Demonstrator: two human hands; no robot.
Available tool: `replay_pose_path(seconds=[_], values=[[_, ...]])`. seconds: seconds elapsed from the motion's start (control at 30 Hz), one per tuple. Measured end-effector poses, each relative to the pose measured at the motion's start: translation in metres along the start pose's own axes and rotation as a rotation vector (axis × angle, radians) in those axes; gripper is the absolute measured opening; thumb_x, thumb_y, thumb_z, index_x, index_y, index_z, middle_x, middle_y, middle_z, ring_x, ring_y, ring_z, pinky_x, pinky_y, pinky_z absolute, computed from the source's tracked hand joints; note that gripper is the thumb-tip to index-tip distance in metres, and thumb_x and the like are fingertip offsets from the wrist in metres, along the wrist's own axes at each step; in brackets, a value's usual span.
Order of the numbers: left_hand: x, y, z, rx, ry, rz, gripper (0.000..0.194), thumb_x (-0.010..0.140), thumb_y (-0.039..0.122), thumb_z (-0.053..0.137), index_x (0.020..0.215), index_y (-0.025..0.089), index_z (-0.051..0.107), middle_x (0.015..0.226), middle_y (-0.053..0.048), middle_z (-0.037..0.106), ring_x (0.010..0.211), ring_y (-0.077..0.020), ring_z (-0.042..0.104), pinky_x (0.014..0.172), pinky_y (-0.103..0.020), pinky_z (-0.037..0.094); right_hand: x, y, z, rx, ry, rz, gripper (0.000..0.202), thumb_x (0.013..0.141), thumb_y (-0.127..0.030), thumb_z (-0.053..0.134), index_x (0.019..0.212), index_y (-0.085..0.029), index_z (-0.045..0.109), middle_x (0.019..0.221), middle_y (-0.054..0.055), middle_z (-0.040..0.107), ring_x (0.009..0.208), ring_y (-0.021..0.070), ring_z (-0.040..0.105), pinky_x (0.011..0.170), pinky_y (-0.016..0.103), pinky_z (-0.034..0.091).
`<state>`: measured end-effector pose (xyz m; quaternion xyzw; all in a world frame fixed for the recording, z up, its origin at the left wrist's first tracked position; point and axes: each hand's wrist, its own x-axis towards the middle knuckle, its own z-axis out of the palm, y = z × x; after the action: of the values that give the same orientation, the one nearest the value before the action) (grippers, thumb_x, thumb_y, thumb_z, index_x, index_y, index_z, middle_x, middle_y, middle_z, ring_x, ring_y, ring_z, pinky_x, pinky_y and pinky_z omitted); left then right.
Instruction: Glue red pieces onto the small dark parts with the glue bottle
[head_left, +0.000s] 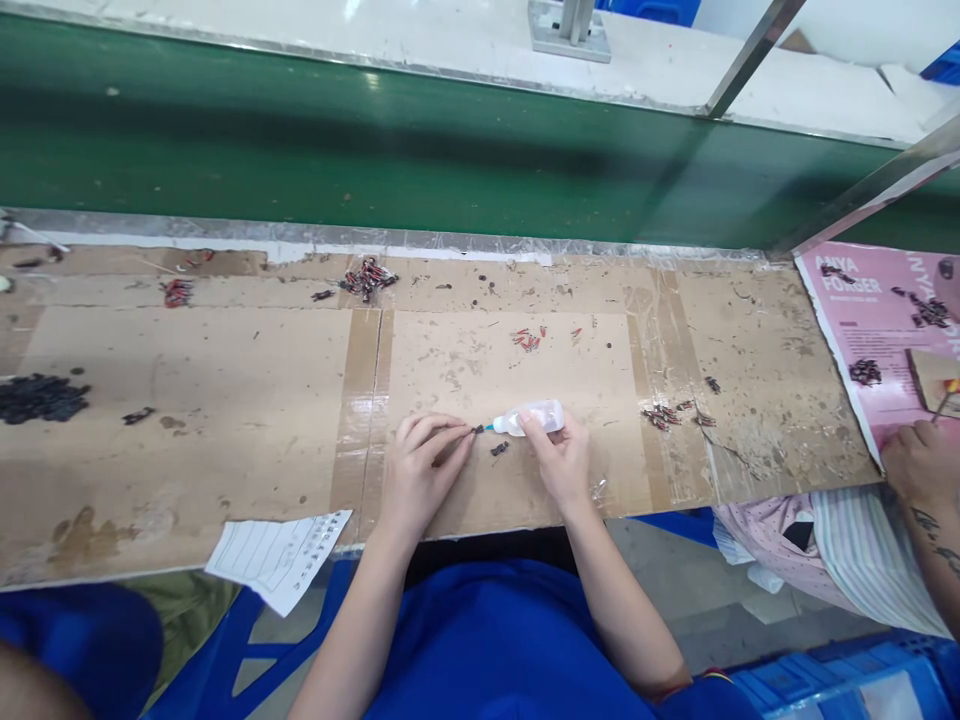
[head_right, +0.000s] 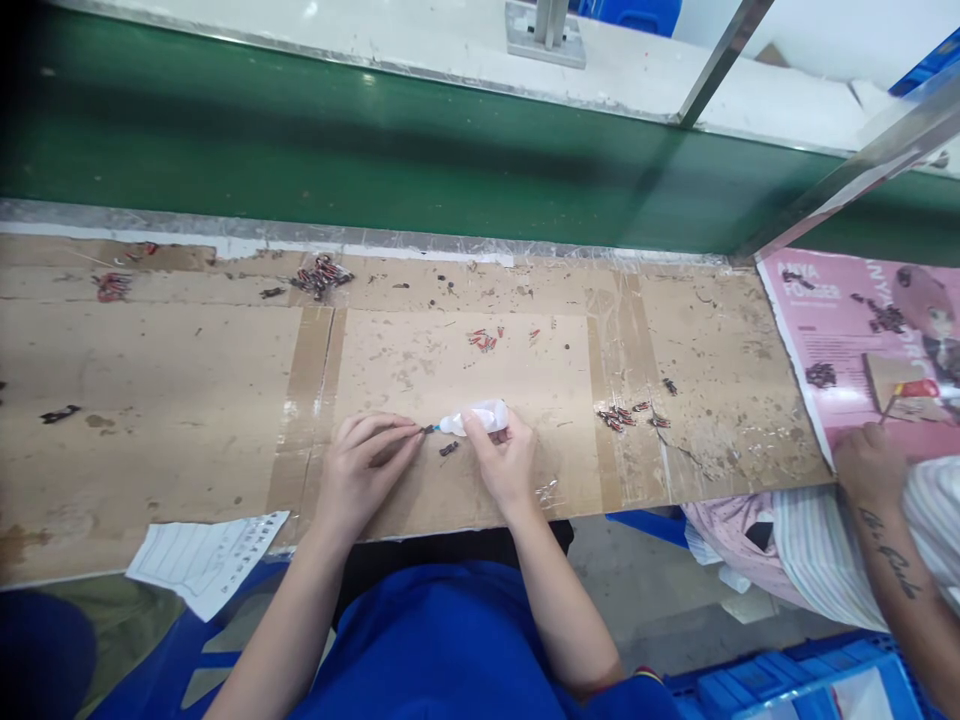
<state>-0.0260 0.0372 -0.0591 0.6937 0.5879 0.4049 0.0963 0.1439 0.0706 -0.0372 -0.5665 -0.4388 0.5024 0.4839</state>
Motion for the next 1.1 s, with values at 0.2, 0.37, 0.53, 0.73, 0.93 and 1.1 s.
replay_pose_path(seconds=[0.2, 0.37, 0.53, 0.73, 0.93, 1.1], values=[[0.001, 0.0, -0.001, -0.013, -0.014, -0.031, 0.008, 0.087, 0.025, 0.063, 0.087, 0.025, 0.071, 0.089, -0.003, 0.07, 0.087, -0.0195, 0.06, 0.078, -0.039, 0.051, 0.0, -0.002, 0.001, 0.008, 0.026, 0.004, 0.023, 0.073, -0.041, 0.069, 0.068, -0.019, 0.064, 0.068, 0.002, 0.068, 0.065, 0.0182, 0.063, 0.06, 0.029, 0.051], [0.0, 0.0, 0.0, -0.035, -0.002, -0.035, 0.007, 0.086, 0.025, 0.064, 0.086, 0.024, 0.071, 0.088, -0.003, 0.07, 0.087, -0.0193, 0.06, 0.078, -0.038, 0.052, 0.0, -0.002, -0.002, 0.037, 0.092, -0.013, 0.023, 0.071, -0.041, 0.07, 0.065, -0.019, 0.063, 0.063, 0.001, 0.066, 0.062, 0.0172, 0.06, 0.058, 0.029, 0.05], [0.003, -0.001, -0.008, -0.089, -0.075, -0.104, 0.012, 0.085, 0.033, 0.065, 0.088, 0.026, 0.073, 0.089, -0.003, 0.072, 0.089, -0.0212, 0.062, 0.08, -0.04, 0.052, 0.002, -0.001, -0.017, 0.137, 0.232, -0.061, 0.023, 0.067, -0.038, 0.074, 0.076, -0.019, 0.065, 0.075, 0.004, 0.072, 0.07, 0.0212, 0.066, 0.065, 0.034, 0.053], [0.053, -0.016, -0.013, -0.062, -0.311, -0.102, 0.021, 0.086, 0.043, 0.06, 0.083, 0.026, 0.074, 0.084, -0.004, 0.076, 0.081, -0.0248, 0.068, 0.073, -0.04, 0.053, 0.014, 0.003, -0.038, 0.082, 0.249, -0.164, 0.04, 0.057, -0.029, 0.082, 0.083, -0.023, 0.052, 0.083, 0.004, 0.073, 0.081, 0.0226, 0.07, 0.074, 0.037, 0.056], [0.123, -0.019, 0.036, 0.012, -0.254, 0.055, 0.021, 0.087, 0.029, 0.054, 0.087, 0.022, 0.074, 0.09, -0.008, 0.075, 0.089, -0.0271, 0.067, 0.083, -0.044, 0.052, 0.02, 0.015, -0.042, 0.016, 0.242, -0.206, 0.049, 0.058, -0.026, 0.082, 0.096, -0.024, 0.05, 0.092, 0.005, 0.069, 0.09, 0.0217, 0.069, 0.083, 0.038, 0.055], [0.139, -0.02, 0.065, 0.007, -0.299, 0.039, 0.019, 0.085, 0.019, 0.053, 0.081, 0.022, 0.072, 0.086, -0.008, 0.074, 0.085, -0.026, 0.066, 0.078, -0.04, 0.051, 0.013, 0.022, -0.046, -0.111, 0.24, -0.223, 0.044, 0.064, -0.027, 0.08, 0.102, -0.021, 0.059, 0.099, 0.008, 0.068, 0.097, 0.0247, 0.067, 0.092, 0.044, 0.052]])
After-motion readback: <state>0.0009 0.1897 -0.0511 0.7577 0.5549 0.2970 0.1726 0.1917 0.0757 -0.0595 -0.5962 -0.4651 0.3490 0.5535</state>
